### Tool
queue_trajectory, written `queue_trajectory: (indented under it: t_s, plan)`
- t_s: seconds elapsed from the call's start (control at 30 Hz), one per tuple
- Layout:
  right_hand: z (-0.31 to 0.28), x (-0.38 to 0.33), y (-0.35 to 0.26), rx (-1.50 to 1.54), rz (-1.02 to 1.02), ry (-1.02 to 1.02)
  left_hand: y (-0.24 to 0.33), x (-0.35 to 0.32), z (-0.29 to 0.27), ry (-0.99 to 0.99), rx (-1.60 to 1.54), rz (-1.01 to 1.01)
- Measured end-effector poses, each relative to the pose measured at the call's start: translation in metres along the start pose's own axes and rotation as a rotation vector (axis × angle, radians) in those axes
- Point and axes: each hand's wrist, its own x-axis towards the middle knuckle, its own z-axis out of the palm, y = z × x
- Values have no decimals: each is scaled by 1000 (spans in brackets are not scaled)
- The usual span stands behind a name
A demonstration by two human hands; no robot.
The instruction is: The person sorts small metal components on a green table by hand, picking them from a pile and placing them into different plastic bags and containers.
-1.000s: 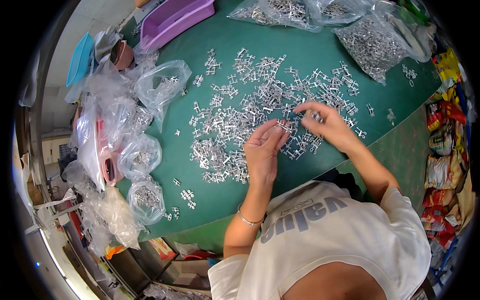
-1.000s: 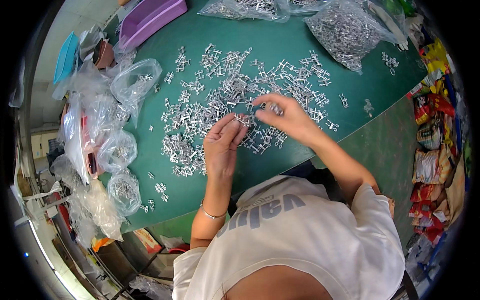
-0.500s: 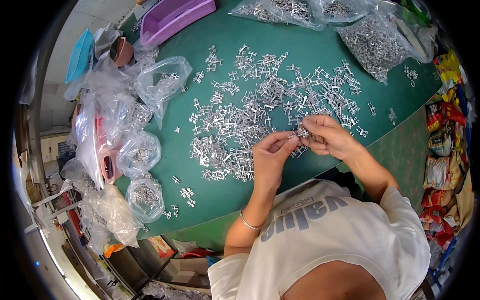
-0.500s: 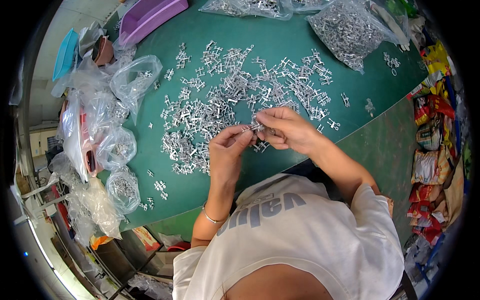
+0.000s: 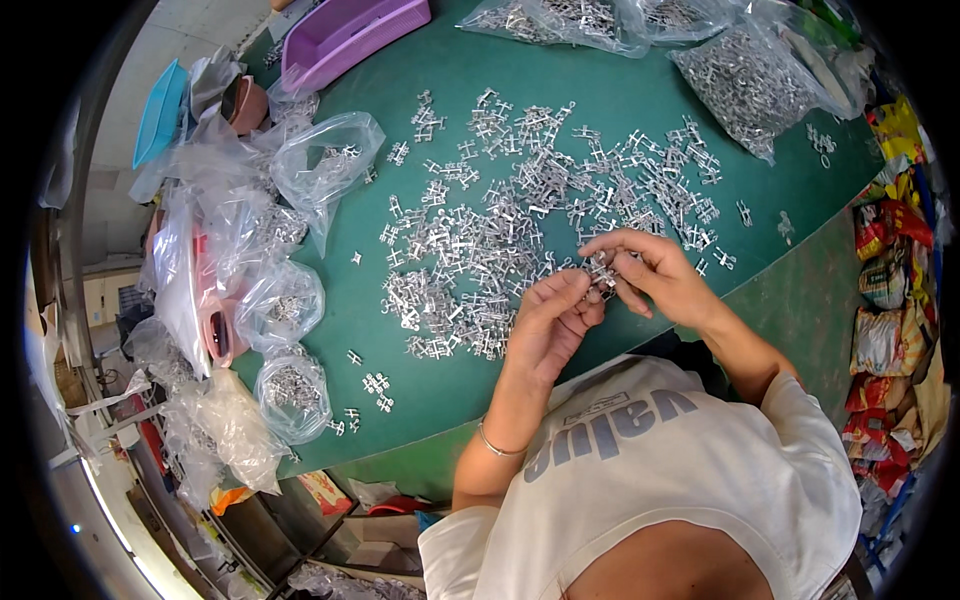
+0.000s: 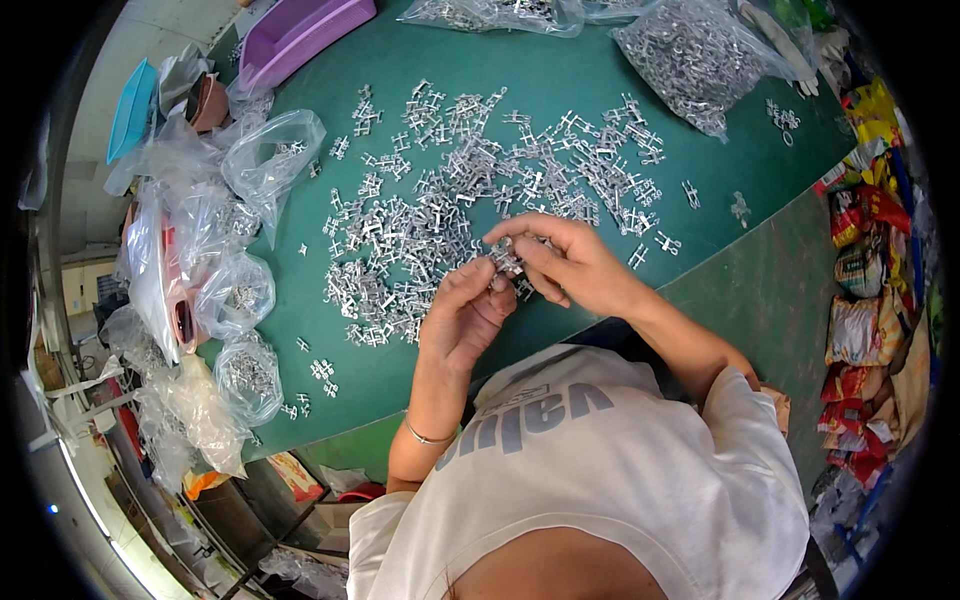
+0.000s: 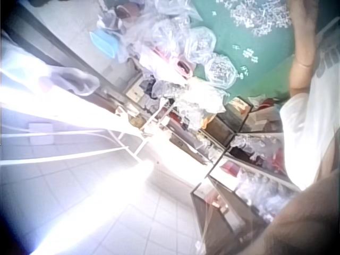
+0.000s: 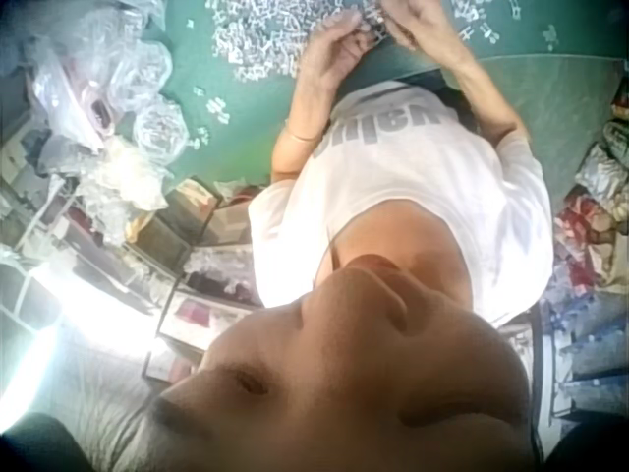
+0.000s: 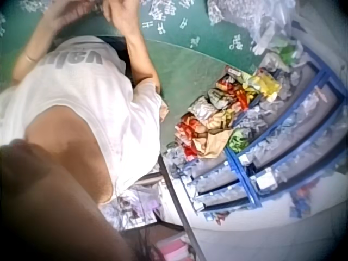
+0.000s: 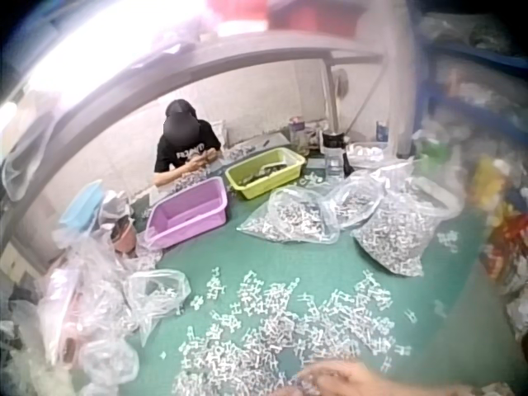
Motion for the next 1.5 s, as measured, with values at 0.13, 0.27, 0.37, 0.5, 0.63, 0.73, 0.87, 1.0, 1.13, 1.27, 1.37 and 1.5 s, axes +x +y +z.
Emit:
queue_trajectory:
  t_s: [0.13,0.27,0.37,0.5,0.63,0.73,0.87,1.0,1.13,1.27,1.37,1.5]
  plan:
    - [-8,-2,-5,205,115,-89,2,-7,11,38,154,69]
    - [-12,-2,-6,430,281,-130,3,-10,13,1,215,71]
    - [-11,-7,-5,442,219,-155,1,-12,15,-79,-18,18]
    - [2,-12,-13,299,127,-54,-8,-15,24,72,544,402]
    - [0,-14,-15,-145,-31,-8,-7,-22,34,57,871,502]
    - [-3,-13,-14,-120,-25,-35,7,-21,25,-57,564,210]
    - [10,-21,-21,-139,40,56,3,-15,15,-67,161,-26]
    - [12,-19,-8,-466,-296,189,-5,-13,30,98,456,282]
    - [15,-15,-4,-652,-484,283,-9,-14,33,171,571,398]
    - [19,-17,0,-709,-628,274,4,-10,12,-106,111,29]
    - [16,-17,-4,-316,-260,225,6,-15,32,179,630,193]
    - [15,-13,-3,-176,-94,239,-15,-15,40,242,910,728]
